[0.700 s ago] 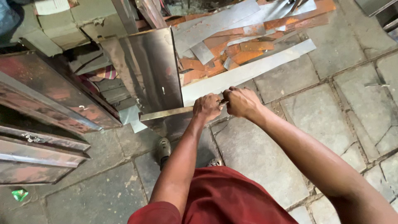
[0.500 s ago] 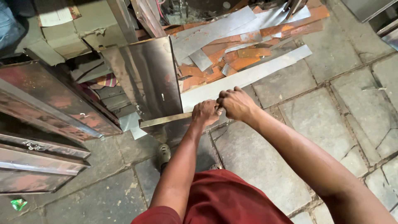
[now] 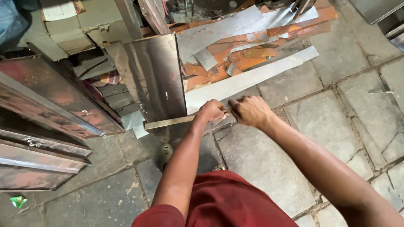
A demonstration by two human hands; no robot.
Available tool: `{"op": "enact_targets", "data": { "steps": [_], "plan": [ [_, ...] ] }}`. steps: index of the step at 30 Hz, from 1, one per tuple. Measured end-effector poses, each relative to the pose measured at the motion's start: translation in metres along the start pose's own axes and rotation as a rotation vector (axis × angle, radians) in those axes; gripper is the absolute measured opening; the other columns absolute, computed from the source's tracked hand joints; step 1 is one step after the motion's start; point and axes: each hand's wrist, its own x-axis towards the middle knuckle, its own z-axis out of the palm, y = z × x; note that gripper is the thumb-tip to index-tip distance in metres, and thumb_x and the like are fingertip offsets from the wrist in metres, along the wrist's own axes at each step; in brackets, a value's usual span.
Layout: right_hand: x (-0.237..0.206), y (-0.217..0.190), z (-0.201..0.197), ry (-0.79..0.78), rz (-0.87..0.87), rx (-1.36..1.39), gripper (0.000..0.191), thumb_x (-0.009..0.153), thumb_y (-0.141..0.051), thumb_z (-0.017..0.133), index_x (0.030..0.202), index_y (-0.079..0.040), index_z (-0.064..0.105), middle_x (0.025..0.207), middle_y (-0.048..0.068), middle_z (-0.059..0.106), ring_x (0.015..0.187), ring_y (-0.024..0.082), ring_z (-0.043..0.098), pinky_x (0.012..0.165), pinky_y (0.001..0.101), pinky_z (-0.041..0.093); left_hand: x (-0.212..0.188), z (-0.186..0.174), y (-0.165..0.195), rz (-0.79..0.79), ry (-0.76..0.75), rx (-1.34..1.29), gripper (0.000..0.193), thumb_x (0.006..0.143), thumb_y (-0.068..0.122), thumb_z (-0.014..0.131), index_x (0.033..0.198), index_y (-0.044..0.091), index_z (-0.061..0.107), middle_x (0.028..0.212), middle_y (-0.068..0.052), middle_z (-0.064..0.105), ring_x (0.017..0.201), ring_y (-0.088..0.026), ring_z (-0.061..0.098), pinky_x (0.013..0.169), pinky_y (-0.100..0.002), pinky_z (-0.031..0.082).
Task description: The person uses a metal file to smooth the edges of a rectangular metal sheet. They hold the sheet with one hand and file the edge with the other, repeatedly moving the file back and forth. The person also uses a hammer to tap the metal sheet at one point.
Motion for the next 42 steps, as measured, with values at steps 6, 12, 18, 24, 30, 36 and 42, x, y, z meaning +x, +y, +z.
{"op": "enact_targets", "data": {
  "steps": [6,12,18,24,30,36,42],
  "plan": [
    [0.012,0.003,0.003,0.275,0.193,0.391,0.045,0.094,-0.037,0.063,0.133,-0.014,0.065,0.095,0.019,0.075,0.089,0.039,0.073,0.081,0.0499,0.058,-0.002,0.006,0.009,0.007,0.099,0.052,0.041,0.071,0.026,0.077,0.113,0.021,0.080,0.107,-0.014,0.076,0.099,-0.031,0.074,0.091,-0.039,0.057],
    [-0.010,0.017,-0.015,0.557,-0.630,-0.058,0.042,0.089,-0.038,0.065,0.119,-0.009,0.064,0.111,0.016,0.077,0.102,0.037,0.072,0.091,0.0503,0.056,0.000,-0.001,0.002,0.027,0.117,0.040,0.041,0.073,0.030,0.078,0.112,0.019,0.078,0.108,-0.013,0.077,0.101,-0.031,0.074,0.091,-0.041,0.057],
    [0.007,-0.014,-0.010,0.036,0.369,0.341,0.041,0.107,-0.044,0.055,0.134,-0.015,0.066,0.124,0.017,0.073,0.118,0.034,0.068,0.103,0.0436,0.053,-0.003,0.006,0.008,-0.047,0.073,0.100,0.032,0.077,0.031,0.075,0.105,0.015,0.081,0.104,-0.015,0.077,0.099,-0.033,0.074,0.089,-0.042,0.057],
    [0.000,0.019,-0.010,0.649,-0.715,-0.140,0.040,0.089,-0.042,0.064,0.115,-0.011,0.066,0.112,0.014,0.077,0.110,0.035,0.071,0.089,0.0489,0.058,-0.002,-0.005,-0.002,0.079,0.181,0.069,0.034,0.078,0.039,0.078,0.105,0.019,0.080,0.104,-0.013,0.078,0.098,-0.032,0.074,0.088,-0.041,0.057],
    [0.021,-0.012,0.003,0.139,0.332,0.300,0.042,0.105,-0.046,0.056,0.120,-0.012,0.076,0.108,0.019,0.075,0.105,0.041,0.072,0.092,0.0521,0.056,-0.003,0.007,-0.001,0.033,0.122,0.123,0.033,0.077,0.031,0.075,0.108,0.021,0.079,0.105,-0.012,0.078,0.099,-0.031,0.074,0.089,-0.041,0.057],
    [-0.001,0.007,0.005,0.421,-0.199,0.099,0.099,0.071,-0.067,0.072,0.141,0.002,0.060,0.141,0.028,0.062,0.118,0.043,0.060,0.095,0.0495,0.050,-0.011,0.011,-0.007,0.024,0.170,0.107,0.032,0.082,0.029,0.077,0.113,0.021,0.078,0.111,-0.014,0.076,0.105,-0.033,0.071,0.094,-0.043,0.054],
    [-0.008,-0.004,0.001,0.228,-0.238,-0.053,0.071,0.091,-0.061,0.069,0.132,-0.003,0.062,0.128,0.021,0.066,0.120,0.038,0.059,0.104,0.0479,0.047,-0.012,0.020,-0.005,-0.021,0.114,0.117,0.044,0.080,0.028,0.072,0.123,0.022,0.075,0.119,-0.013,0.075,0.111,-0.030,0.071,0.097,-0.041,0.054]
  ]
}}
